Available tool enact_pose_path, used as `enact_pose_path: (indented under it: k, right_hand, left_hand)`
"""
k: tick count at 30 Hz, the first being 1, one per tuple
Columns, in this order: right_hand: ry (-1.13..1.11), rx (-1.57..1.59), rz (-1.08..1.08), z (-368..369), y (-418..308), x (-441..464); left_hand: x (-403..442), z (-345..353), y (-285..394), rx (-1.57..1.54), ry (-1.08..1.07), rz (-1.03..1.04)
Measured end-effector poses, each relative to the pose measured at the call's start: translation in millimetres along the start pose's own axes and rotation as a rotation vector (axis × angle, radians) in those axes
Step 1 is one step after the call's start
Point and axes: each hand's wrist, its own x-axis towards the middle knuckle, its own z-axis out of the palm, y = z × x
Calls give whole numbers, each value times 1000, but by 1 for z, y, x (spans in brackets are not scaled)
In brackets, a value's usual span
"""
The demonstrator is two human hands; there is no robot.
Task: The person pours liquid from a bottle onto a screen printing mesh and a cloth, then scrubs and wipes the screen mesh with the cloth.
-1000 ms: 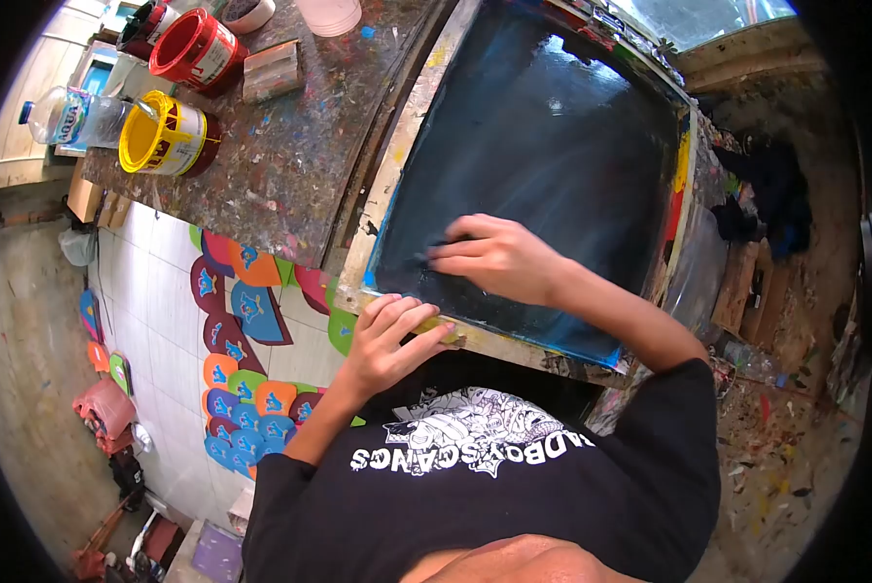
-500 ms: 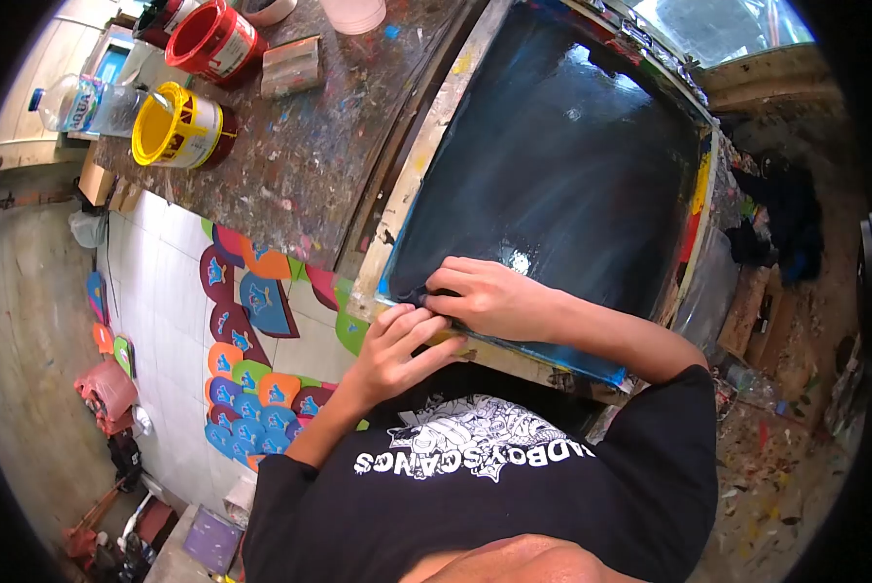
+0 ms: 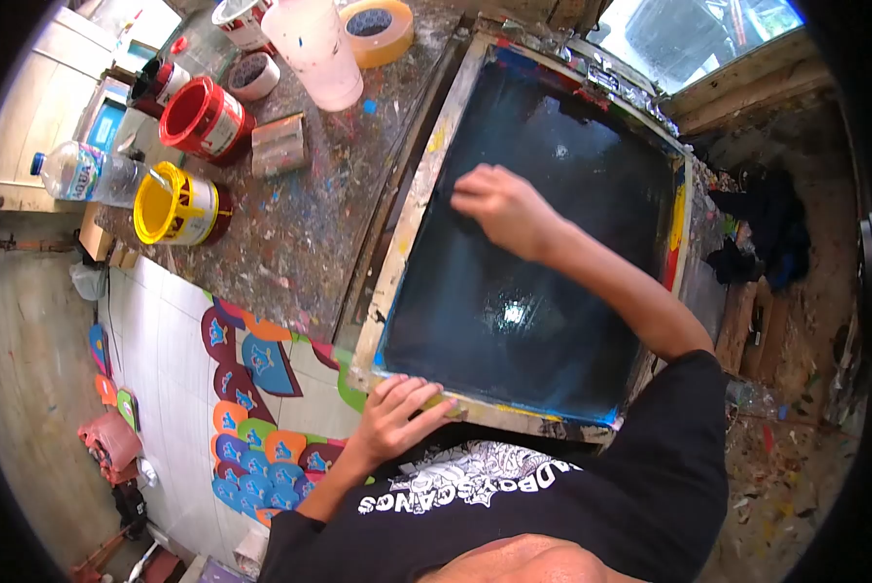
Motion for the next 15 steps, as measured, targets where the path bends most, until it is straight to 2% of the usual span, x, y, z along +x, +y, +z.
enact_pose_path:
  k: [2, 3, 5, 6, 7, 8, 9, 11, 12, 14, 15]
  right_hand:
    - [-14, -33, -5, -6, 11, 2]
    - [7, -108, 37, -9, 41, 11]
    - [186, -265, 145, 0, 117, 22]
    - [192, -270, 146, 3, 132, 27]
    - [154, -310, 275, 6, 143, 34]
    - [117, -349, 404, 10, 148, 39]
    - [154, -311, 352, 12, 130, 38]
    - [-2, -154, 337, 12, 84, 25]
    - [-6, -159, 336, 14, 85, 21]
    - [-6, -104, 195, 17, 92, 6]
    - [9, -122, 250, 8, 108, 13]
  left_hand:
    - [2, -1, 1, -9, -19, -23]
    - [2, -1, 0, -11, -19, -11]
    - [2, 0, 1, -11, 0, -11]
    - [2, -1, 2, 4, 3, -5]
    - [3, -2, 3, 8, 4, 0]
    - [4, -3, 4, 0, 2, -6]
    - [6, -4, 3, -9, 2, -12]
    - [4, -3, 3, -2, 6, -14]
    - [2, -3, 2, -10, 6, -20]
    - [2, -1, 2, -39, 10, -39]
    - [2, 0, 2, -40, 11, -33]
